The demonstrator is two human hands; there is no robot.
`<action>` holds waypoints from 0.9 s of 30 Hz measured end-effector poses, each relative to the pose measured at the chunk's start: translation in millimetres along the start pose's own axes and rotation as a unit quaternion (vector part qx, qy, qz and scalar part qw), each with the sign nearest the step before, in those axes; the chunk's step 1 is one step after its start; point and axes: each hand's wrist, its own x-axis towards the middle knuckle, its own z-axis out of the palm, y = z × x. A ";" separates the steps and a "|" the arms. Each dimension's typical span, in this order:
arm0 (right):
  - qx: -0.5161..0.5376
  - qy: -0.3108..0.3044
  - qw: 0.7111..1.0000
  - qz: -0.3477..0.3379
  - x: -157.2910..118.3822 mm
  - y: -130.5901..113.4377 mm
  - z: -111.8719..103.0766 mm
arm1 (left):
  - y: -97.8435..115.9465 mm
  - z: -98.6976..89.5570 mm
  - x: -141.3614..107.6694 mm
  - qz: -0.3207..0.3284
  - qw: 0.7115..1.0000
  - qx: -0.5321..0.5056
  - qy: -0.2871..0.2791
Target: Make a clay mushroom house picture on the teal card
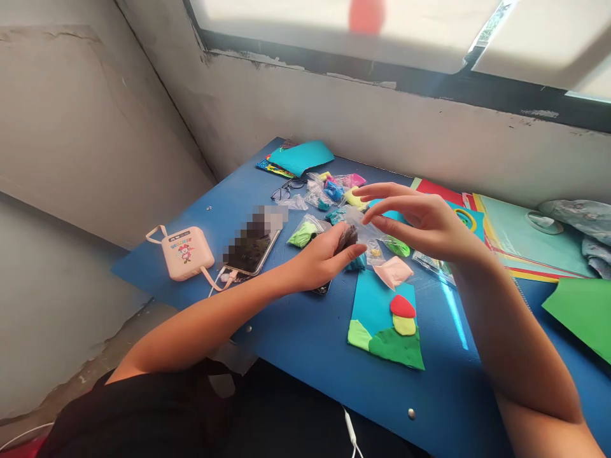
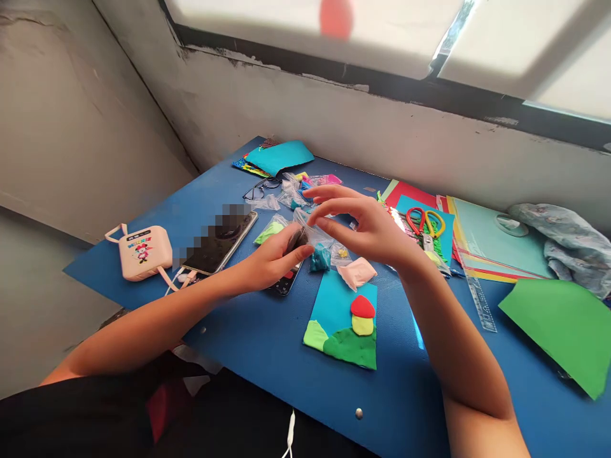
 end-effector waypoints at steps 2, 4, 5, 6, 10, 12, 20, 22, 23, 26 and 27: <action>-0.011 -0.025 1.000 0.002 -1.8 -1.2 -3.0 | -2.4 0.0 0.4 -0.007 1.000 0.009 0.003; -0.052 -0.028 0.998 0.006 -3.8 -3.0 -5.2 | -4.9 0.5 0.8 -0.006 1.000 0.009 0.012; -0.077 -0.025 0.997 0.008 -4.6 -4.2 -5.8 | -5.9 1.1 1.0 -0.003 1.000 0.008 0.017; -0.099 -0.023 0.995 0.007 -5.3 -5.3 -5.9 | -6.8 1.7 1.0 -0.001 1.000 0.008 0.022; -0.155 -0.023 0.988 -0.011 -5.2 -6.0 -0.9 | -7.9 4.7 0.0 0.016 0.999 0.023 0.036; -0.189 -0.008 0.981 -0.030 -3.7 -3.4 4.2 | -7.2 5.7 -1.2 0.027 0.998 0.036 0.040; -0.157 0.067 0.985 -0.037 0.6 -1.4 7.5 | -3.8 1.6 0.3 -0.028 0.997 -0.029 0.058; -0.119 0.070 0.990 -0.026 0.7 -1.5 6.2 | -3.2 0.4 0.9 -0.048 0.995 -0.071 0.058; -0.099 0.067 0.993 -0.021 0.7 -1.1 5.8 | -3.1 0.3 0.9 -0.055 0.993 -0.094 0.052; -0.045 0.033 0.998 -0.018 0.5 0.6 4.8 | -4.4 1.3 0.5 -0.071 0.983 -0.168 0.028; -0.033 0.015 0.999 -0.019 0.1 0.9 4.1 | -5.3 1.7 0.4 -0.075 0.979 -0.187 0.020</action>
